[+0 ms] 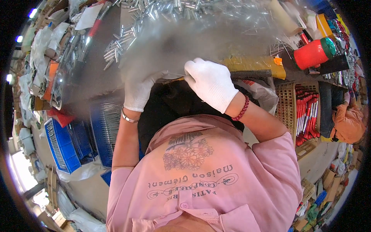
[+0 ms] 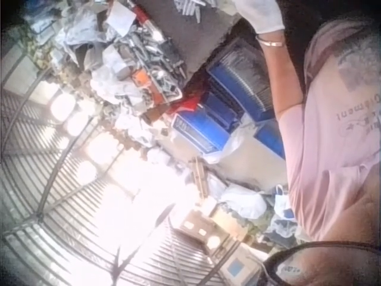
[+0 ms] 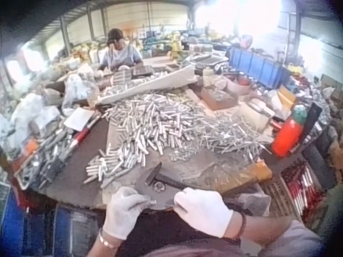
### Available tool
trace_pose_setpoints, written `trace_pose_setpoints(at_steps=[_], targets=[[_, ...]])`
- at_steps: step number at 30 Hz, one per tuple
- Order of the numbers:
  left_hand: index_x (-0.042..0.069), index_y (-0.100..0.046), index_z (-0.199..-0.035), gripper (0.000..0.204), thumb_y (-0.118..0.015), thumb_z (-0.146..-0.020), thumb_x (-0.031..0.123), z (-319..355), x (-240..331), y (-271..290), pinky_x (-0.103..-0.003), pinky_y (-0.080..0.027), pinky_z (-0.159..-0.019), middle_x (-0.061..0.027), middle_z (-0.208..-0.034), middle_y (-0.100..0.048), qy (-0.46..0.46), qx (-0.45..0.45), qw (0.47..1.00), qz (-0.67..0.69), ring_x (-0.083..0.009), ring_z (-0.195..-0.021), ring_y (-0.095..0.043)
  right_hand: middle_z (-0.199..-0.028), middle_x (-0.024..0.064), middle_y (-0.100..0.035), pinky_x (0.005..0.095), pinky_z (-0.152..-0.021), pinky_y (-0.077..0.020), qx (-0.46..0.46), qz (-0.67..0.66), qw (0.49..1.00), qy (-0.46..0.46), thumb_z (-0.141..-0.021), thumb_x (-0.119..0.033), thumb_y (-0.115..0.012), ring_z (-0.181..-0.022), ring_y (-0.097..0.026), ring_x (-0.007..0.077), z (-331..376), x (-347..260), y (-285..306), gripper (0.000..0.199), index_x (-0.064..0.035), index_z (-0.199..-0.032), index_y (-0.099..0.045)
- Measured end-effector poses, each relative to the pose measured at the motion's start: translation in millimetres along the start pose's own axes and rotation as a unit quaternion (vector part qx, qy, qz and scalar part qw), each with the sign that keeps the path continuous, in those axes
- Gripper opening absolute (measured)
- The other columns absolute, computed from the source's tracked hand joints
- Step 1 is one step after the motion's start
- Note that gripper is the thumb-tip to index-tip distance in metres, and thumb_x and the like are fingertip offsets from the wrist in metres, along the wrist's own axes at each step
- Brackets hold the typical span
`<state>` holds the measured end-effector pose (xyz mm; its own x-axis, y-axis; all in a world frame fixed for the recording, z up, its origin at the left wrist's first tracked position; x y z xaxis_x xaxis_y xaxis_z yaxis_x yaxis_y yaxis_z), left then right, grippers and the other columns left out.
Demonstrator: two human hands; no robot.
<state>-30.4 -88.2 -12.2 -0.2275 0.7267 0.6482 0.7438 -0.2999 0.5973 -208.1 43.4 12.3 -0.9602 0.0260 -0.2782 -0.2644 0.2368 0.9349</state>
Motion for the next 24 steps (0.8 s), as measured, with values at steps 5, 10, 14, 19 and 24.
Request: trace_pose_setpoints(at_steps=[5,10,14,19,24], targets=[[0.006,-0.079,-0.108,0.026,-0.08,-0.083,0.001,22,21,-7,-0.036,-0.054,-0.076,-0.013,-0.096,-0.071,0.045,0.088,0.995,-0.004,-0.029,-0.084,-0.069,-0.079,0.005,-0.068,0.0324,-0.064,-0.0502,-0.163,-0.359,0.911,-0.119,-0.093,-0.011,-0.068,-0.068,-0.064,0.0174,13,-1,-18,0.02,-0.0037,-0.112,-0.068],[0.002,-0.058,-0.146,0.049,-0.064,-0.098,-0.004,51,17,-28,-0.026,-0.051,-0.063,-0.008,-0.092,-0.072,0.345,0.017,0.918,0.194,-0.0117,-0.067,-0.062,-0.075,-0.001,-0.062,0.0235,-0.055,-0.0418,-0.231,-0.523,0.789,-0.226,-0.098,-0.012,-0.062,-0.062,-0.053,0.0041,23,-14,-23,0.025,-0.0004,-0.119,-0.066],[0.0,-0.043,-0.158,0.061,-0.063,-0.1,0.002,47,22,-23,-0.021,-0.046,-0.054,-0.0066,-0.091,-0.071,0.42,0.008,0.858,0.295,-0.0062,-0.064,-0.058,-0.077,0.0001,-0.063,0.0232,-0.057,-0.0437,-0.214,-0.522,0.794,-0.226,-0.098,-0.01,-0.061,-0.064,-0.054,0.0046,24,-26,-24,0.024,-0.0008,-0.119,-0.066],[-0.001,-0.052,-0.144,0.059,-0.077,-0.091,0.006,55,19,-1,-0.023,-0.048,-0.063,-0.007,-0.094,-0.073,0.415,0.044,0.841,0.344,-0.0076,-0.075,-0.061,-0.083,0.0056,-0.065,0.0296,-0.07,-0.0515,-0.191,-0.461,0.854,-0.146,-0.096,-0.005,-0.065,-0.073,-0.061,0.0109,18,-51,-29,0.026,-0.0036,-0.121,-0.066],[0.0,-0.053,-0.143,0.061,-0.078,-0.088,0.004,97,-14,50,-0.026,-0.053,-0.075,-0.0088,-0.097,-0.074,0.438,0.142,0.804,0.376,-0.0121,-0.086,-0.068,-0.095,0.0057,-0.068,0.0267,-0.075,-0.0523,-0.059,-0.485,0.86,-0.15,-0.099,-0.005,-0.059,-0.077,-0.062,0.0125,4,-30,-16,0.043,-0.0037,-0.142,-0.06]])
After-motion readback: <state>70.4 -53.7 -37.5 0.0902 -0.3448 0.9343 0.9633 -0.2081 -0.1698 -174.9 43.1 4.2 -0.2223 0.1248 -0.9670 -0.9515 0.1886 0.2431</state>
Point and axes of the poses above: each hand's wrist, its own z-axis away from the middle knuckle, its own y-axis out of the back of the hand, x = y × z, the point moved 4 cm from there along -z, towards the middle knuckle
